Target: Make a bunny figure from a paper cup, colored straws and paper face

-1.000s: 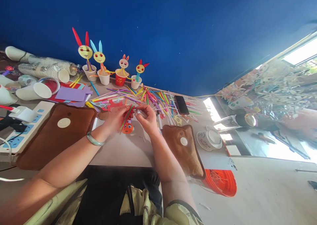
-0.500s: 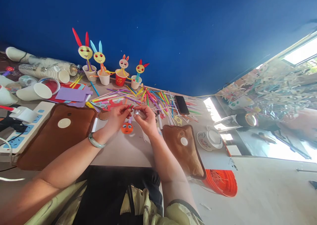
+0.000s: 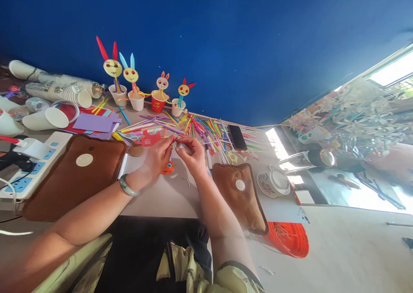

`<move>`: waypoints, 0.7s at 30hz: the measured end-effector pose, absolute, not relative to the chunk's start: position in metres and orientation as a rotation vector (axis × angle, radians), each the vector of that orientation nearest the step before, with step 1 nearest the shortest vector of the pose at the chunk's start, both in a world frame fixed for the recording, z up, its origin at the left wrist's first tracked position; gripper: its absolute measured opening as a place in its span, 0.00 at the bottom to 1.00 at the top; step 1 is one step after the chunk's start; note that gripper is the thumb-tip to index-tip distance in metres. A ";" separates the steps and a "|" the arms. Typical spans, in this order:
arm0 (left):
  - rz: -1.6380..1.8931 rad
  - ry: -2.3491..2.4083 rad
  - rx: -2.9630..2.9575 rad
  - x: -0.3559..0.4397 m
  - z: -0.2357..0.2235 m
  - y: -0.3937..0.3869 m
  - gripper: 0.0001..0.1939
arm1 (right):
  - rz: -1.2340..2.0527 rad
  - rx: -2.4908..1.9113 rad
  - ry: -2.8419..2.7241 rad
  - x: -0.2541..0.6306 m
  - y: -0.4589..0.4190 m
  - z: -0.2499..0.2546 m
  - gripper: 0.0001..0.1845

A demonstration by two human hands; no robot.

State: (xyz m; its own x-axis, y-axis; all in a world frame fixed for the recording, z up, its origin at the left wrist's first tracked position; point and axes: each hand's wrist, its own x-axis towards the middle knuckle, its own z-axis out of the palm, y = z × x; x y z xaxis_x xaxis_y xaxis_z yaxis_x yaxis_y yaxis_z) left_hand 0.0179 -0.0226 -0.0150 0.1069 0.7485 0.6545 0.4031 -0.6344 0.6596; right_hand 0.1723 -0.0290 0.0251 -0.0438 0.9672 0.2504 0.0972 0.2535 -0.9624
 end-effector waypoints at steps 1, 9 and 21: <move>1.520 1.110 2.085 0.019 -0.015 -0.024 0.21 | 0.980 -1.075 -1.410 0.173 -0.028 0.024 0.20; 1.444 0.867 1.622 0.018 0.001 -0.031 0.19 | 0.935 -1.110 -1.405 0.178 -0.024 0.022 0.23; 1.283 0.776 0.900 0.020 0.008 -0.019 0.21 | 0.912 -1.130 -1.487 0.178 -0.027 0.029 0.26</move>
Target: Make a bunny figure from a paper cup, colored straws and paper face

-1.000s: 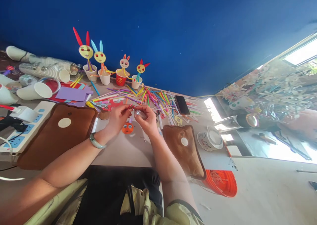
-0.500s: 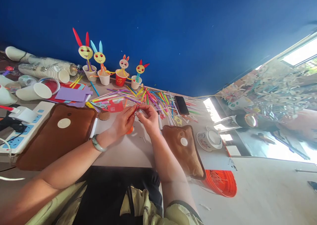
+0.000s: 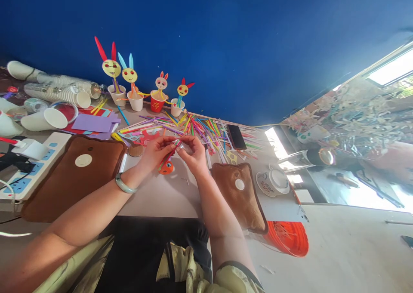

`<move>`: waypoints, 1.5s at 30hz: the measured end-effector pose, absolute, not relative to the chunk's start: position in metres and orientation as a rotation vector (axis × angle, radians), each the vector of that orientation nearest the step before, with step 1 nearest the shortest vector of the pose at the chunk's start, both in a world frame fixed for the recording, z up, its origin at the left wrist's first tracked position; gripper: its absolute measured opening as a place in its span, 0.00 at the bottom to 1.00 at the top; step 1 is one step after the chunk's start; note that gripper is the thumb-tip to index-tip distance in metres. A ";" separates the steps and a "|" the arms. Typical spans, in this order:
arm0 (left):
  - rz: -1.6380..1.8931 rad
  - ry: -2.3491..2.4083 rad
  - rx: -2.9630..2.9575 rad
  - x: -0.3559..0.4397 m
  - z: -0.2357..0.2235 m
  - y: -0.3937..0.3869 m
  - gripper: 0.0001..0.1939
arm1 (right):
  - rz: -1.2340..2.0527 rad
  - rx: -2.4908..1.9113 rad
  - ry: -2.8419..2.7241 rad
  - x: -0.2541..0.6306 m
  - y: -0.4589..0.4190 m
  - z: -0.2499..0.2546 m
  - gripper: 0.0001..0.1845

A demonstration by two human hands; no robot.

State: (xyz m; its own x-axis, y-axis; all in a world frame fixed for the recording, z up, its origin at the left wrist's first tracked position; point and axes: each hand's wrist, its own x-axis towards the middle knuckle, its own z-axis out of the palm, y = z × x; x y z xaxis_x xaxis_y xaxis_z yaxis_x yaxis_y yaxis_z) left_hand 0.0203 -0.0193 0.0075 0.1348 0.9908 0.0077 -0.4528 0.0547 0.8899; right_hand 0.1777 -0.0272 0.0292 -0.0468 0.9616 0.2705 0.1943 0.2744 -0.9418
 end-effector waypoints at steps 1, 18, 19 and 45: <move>1.259 0.759 0.869 0.019 0.010 -0.020 0.22 | 0.913 -1.124 -1.491 0.178 -0.027 0.030 0.26; 1.083 0.627 0.670 0.014 0.018 -0.020 0.18 | 0.896 -1.165 -1.572 0.182 -0.025 0.029 0.25; 1.090 0.636 0.660 0.015 0.017 -0.020 0.19 | 0.886 -1.165 -1.577 0.181 -0.026 0.030 0.25; 1.365 0.836 0.668 0.015 0.007 -0.008 0.15 | 0.964 -1.112 -1.540 0.183 -0.026 0.032 0.18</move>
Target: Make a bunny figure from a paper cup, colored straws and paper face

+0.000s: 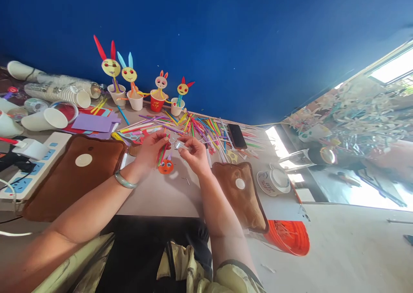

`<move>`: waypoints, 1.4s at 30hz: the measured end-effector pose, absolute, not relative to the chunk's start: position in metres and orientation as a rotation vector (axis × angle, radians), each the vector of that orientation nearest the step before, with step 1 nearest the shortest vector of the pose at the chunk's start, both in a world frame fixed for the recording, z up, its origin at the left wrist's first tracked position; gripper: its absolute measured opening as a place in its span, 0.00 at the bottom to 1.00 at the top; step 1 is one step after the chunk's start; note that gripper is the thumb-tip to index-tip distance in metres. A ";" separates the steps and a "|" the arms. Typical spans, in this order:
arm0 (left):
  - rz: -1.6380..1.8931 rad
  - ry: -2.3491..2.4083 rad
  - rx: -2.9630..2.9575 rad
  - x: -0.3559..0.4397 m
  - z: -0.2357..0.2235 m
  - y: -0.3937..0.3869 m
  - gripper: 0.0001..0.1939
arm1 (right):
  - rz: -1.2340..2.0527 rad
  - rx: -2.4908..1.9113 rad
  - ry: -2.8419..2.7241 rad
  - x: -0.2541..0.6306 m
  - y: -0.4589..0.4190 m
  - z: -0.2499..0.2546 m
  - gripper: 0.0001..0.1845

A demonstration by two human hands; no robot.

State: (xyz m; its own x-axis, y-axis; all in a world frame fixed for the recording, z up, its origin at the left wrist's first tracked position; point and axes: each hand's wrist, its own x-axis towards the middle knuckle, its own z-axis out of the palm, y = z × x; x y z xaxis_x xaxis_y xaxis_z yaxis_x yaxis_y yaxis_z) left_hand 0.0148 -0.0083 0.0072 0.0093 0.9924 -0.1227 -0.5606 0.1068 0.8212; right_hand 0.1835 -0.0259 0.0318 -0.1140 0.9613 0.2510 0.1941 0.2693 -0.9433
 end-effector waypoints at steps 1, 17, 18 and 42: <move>1.361 0.850 0.664 0.014 0.007 -0.008 0.15 | 0.977 -1.114 -1.531 0.184 -0.025 0.032 0.18; 1.316 0.967 0.750 0.012 0.001 -0.003 0.11 | 0.898 -1.157 -1.666 0.188 -0.013 0.024 0.12; 1.301 0.992 0.756 0.012 0.000 -0.002 0.10 | 0.895 -1.181 -1.688 0.189 -0.012 0.021 0.12; 1.102 1.262 1.000 0.004 -0.029 0.013 0.07 | 0.892 -1.530 -2.028 0.193 0.016 0.000 0.11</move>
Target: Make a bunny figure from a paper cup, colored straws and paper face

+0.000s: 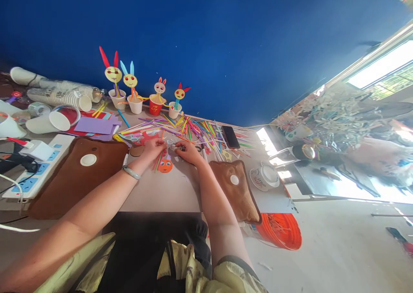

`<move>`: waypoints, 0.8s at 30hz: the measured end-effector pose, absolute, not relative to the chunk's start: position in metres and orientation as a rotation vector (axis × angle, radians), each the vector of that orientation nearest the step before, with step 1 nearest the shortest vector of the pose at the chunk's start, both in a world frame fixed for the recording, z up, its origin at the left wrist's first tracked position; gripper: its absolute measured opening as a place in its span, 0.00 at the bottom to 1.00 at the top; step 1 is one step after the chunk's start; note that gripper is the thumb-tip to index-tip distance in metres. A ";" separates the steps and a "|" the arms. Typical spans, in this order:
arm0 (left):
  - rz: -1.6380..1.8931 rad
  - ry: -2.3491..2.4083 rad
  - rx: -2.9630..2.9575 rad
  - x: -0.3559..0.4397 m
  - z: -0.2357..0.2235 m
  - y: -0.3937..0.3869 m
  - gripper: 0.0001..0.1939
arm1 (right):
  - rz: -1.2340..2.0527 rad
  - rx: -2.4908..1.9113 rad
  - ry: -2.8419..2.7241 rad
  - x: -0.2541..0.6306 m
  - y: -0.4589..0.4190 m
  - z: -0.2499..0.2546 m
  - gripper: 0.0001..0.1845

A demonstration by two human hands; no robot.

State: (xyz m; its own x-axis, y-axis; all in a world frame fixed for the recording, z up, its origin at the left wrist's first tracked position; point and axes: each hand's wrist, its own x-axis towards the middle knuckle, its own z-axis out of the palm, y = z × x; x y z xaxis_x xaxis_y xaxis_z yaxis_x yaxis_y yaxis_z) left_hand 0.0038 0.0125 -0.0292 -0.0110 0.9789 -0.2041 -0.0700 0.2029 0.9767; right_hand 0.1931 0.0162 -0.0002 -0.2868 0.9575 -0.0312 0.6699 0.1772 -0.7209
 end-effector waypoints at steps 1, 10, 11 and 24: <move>1.104 1.247 0.991 0.004 -0.031 0.013 0.07 | 0.856 -1.566 -2.052 0.194 0.015 0.003 0.12; 1.160 1.243 0.983 0.005 -0.045 0.016 0.09 | 0.320 -2.128 -2.433 0.223 -0.021 0.031 0.12; 1.159 1.254 0.988 0.004 -0.045 0.017 0.09 | 0.316 -2.163 -2.458 0.224 -0.024 0.030 0.13; 1.077 1.338 1.053 -0.005 -0.035 0.021 0.06 | 0.281 -2.231 -2.509 0.229 -0.020 0.033 0.13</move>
